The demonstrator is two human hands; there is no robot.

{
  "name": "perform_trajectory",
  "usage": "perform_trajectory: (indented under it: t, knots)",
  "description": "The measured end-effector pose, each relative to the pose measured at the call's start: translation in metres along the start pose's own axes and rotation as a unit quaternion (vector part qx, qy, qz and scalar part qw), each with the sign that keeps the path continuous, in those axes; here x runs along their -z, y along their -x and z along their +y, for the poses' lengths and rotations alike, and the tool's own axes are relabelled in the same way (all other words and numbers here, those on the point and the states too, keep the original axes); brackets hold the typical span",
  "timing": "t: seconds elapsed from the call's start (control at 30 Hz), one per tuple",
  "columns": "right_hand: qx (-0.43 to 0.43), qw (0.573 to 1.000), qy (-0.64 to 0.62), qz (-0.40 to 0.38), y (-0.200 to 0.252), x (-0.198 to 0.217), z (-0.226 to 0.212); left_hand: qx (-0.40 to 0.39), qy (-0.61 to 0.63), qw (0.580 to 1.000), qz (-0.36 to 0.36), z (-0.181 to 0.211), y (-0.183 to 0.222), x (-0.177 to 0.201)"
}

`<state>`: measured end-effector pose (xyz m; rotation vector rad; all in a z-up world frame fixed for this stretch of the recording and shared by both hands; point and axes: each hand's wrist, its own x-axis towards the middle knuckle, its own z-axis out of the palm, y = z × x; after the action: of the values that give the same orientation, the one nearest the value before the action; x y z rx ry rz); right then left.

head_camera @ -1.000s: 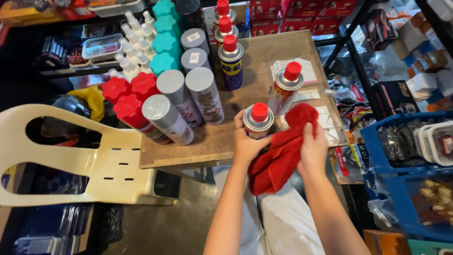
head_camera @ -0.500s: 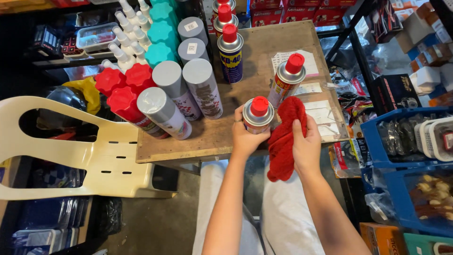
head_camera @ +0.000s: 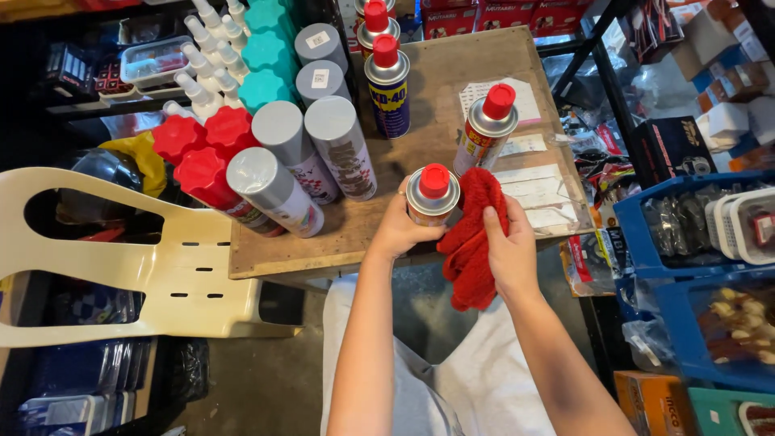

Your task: Wipe down individual spray cans with a red cloth to clean them.

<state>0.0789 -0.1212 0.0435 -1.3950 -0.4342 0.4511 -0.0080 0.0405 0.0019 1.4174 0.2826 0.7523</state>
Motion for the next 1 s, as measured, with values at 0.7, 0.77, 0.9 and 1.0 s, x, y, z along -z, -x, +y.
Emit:
perform_trajectory:
  t: [0.7,0.77,0.9,1.0]
  knots:
    - [0.100,0.993,0.068,-0.018,-0.027,-0.003,-0.024,0.167,-0.127,0.966,0.148,-0.015,0.004,-0.027]
    - [0.109,0.991,0.078,-0.014,-0.024,-0.003,-0.033,0.163,-0.119,0.968,0.149,-0.014,0.001,-0.028]
    - [0.137,0.988,0.076,0.001,-0.017,-0.011,-0.055,0.182,-0.135,0.961,0.158,-0.007,-0.003,-0.032]
    - [0.178,0.981,0.068,0.039,-0.009,-0.024,-0.075,0.150,-0.126,0.969,0.153,0.012,-0.001,-0.036]
